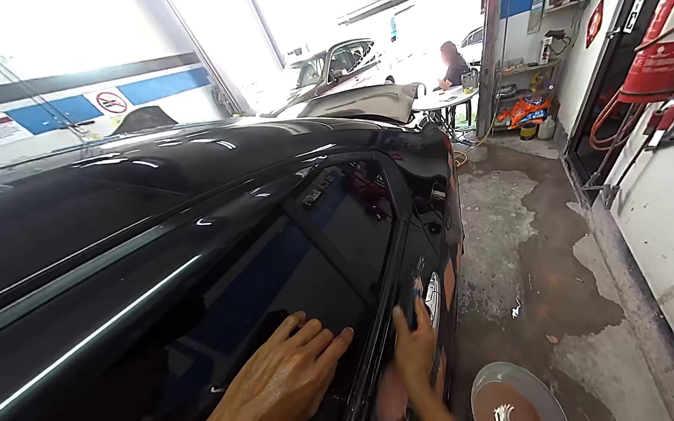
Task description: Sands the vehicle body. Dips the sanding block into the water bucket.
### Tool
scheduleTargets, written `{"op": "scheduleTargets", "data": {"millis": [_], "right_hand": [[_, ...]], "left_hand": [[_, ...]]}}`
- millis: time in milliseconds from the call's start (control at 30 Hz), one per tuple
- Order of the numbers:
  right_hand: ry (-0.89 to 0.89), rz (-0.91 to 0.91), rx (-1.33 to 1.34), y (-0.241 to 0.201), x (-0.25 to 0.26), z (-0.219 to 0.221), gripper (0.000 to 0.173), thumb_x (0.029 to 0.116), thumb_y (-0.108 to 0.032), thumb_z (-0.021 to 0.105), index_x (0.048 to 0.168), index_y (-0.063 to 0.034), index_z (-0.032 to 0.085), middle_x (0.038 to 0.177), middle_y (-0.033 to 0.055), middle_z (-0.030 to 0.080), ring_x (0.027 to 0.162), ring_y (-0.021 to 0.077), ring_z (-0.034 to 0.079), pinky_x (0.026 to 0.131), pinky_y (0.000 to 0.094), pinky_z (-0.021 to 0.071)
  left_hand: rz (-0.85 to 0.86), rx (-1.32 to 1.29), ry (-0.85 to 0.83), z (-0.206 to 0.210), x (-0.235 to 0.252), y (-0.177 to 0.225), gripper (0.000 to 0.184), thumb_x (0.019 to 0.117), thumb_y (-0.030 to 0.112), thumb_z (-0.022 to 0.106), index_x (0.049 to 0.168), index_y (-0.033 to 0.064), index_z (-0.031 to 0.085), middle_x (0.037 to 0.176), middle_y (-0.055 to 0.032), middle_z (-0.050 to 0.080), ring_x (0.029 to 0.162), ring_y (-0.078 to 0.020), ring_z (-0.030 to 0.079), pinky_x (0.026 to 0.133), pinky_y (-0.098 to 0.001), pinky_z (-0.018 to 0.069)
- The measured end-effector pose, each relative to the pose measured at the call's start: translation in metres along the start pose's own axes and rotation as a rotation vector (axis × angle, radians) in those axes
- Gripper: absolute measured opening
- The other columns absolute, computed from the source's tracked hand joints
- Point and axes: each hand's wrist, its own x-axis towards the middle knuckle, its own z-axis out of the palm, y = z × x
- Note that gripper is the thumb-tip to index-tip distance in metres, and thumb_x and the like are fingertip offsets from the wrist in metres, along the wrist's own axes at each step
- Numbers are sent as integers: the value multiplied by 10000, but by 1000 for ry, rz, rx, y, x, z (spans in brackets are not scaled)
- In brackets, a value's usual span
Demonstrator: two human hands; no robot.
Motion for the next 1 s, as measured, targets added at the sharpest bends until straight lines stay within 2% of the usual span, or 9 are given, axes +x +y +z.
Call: {"op": "scheduleTargets", "data": {"millis": [67, 233, 400, 500, 567, 667, 767, 900, 1000], "right_hand": [[13, 84, -26, -2, 24, 5, 592, 957, -322, 690, 1452, -27, 553, 1525, 170, 509, 1425, 344, 458, 1150, 609, 300], [-55, -12, 72, -8, -60, -14, 629, 925, -283, 685, 1432, 60, 540, 1499, 245, 509, 1406, 397, 465, 1134, 650, 302], [-3, 87, -14, -3, 42, 5, 595, 958, -325, 689, 1448, -16, 552, 1507, 175, 528, 1411, 344, 475, 1148, 589, 313], [-34, 20, 41, -11, -26, -7, 613, 948, -282, 686, 1440, 49, 531, 1488, 235, 525, 1373, 399, 505, 1121, 626, 369], [-67, -38, 98, -8, -71, -16, 625, 929, -254, 678, 1429, 89, 524, 1493, 267, 505, 1390, 417, 481, 1122, 662, 319], [-15, -25, 53, -1, -21, -6, 624, 928, -316, 680, 1428, 34, 554, 1480, 219, 538, 1372, 381, 500, 1109, 638, 340], [15, 144, -15, -4, 48, 5, 603, 965, -347, 684, 1458, -29, 546, 1505, 169, 531, 1405, 343, 478, 1148, 587, 318], [-55, -37, -7, 1, -70, -18, 626, 943, -267, 673, 1428, 98, 518, 1480, 286, 510, 1372, 438, 497, 1108, 672, 342], [-103, -23, 38, 8, -124, -30, 629, 967, -291, 655, 1436, 100, 505, 1510, 274, 480, 1403, 390, 467, 1149, 604, 321]], "left_hand": [[-3, 3, 8, 1, -1, 1, 325, 1035, 241, 424, 1190, 175, 702, 734, -13, 609, 719, -219, 606, 845, -408, 497], [-5, -15, -49, -4, -1, 1, 307, 1038, 240, 456, 1219, 177, 696, 753, -16, 627, 747, -227, 622, 877, -409, 490], [3, -4, -30, -3, 0, 1, 309, 1037, 242, 449, 1205, 179, 701, 741, -13, 618, 735, -224, 611, 872, -404, 487], [2, -11, -40, -4, 0, 0, 306, 1039, 241, 452, 1208, 176, 699, 741, -17, 622, 739, -229, 619, 877, -407, 490], [-6, -22, -61, -5, 0, 1, 296, 1038, 232, 469, 1214, 171, 699, 753, -23, 631, 754, -233, 627, 890, -411, 488], [-6, -11, -68, -7, -1, 2, 297, 1039, 235, 464, 1216, 179, 696, 753, -16, 626, 755, -229, 621, 891, -405, 483], [-8, -10, -30, -3, 0, 1, 310, 1035, 235, 446, 1200, 177, 702, 749, -16, 622, 740, -222, 612, 867, -405, 486], [-16, -17, -18, -1, -2, 2, 319, 1037, 241, 434, 1203, 181, 700, 747, -10, 614, 735, -219, 606, 873, -405, 484], [-20, -21, -21, 0, -2, 2, 321, 1037, 248, 439, 1215, 189, 700, 744, -7, 614, 735, -214, 605, 875, -399, 480]]}}
